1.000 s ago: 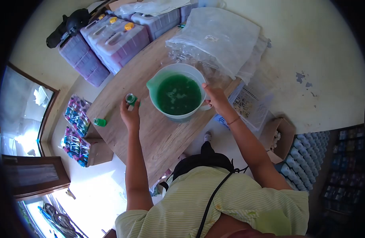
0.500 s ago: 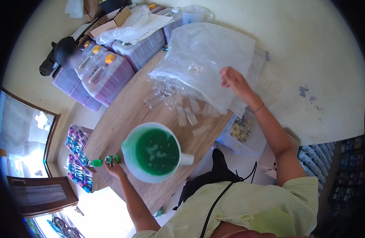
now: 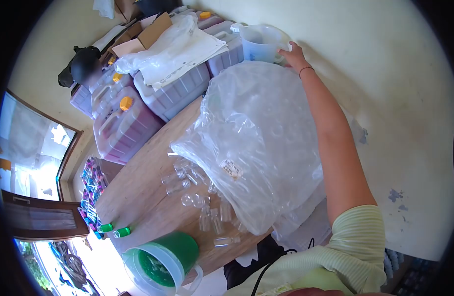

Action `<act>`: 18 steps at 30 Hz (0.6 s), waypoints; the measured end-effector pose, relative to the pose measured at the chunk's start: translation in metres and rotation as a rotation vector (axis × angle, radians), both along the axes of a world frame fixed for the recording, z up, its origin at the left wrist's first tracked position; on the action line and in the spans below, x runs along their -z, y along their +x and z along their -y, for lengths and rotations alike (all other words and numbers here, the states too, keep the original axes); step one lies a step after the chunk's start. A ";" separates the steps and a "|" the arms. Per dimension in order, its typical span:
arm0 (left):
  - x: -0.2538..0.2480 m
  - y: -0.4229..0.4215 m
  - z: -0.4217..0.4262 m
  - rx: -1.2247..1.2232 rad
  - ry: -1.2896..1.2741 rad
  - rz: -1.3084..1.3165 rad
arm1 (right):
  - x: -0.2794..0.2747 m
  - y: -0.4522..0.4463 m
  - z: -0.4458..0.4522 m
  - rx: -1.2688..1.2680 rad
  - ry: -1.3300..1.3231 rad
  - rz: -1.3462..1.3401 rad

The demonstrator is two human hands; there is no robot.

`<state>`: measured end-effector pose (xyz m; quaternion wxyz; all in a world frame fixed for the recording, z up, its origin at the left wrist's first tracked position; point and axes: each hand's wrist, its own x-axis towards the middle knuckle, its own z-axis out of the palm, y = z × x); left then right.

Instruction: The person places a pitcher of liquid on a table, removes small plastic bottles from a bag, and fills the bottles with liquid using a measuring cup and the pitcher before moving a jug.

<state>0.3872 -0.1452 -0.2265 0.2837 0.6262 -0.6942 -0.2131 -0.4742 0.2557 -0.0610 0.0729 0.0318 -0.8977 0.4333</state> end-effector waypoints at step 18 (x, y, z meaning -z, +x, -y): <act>0.008 0.162 -0.154 -0.285 0.256 0.439 | -0.105 0.047 -0.041 -0.263 -0.183 -0.002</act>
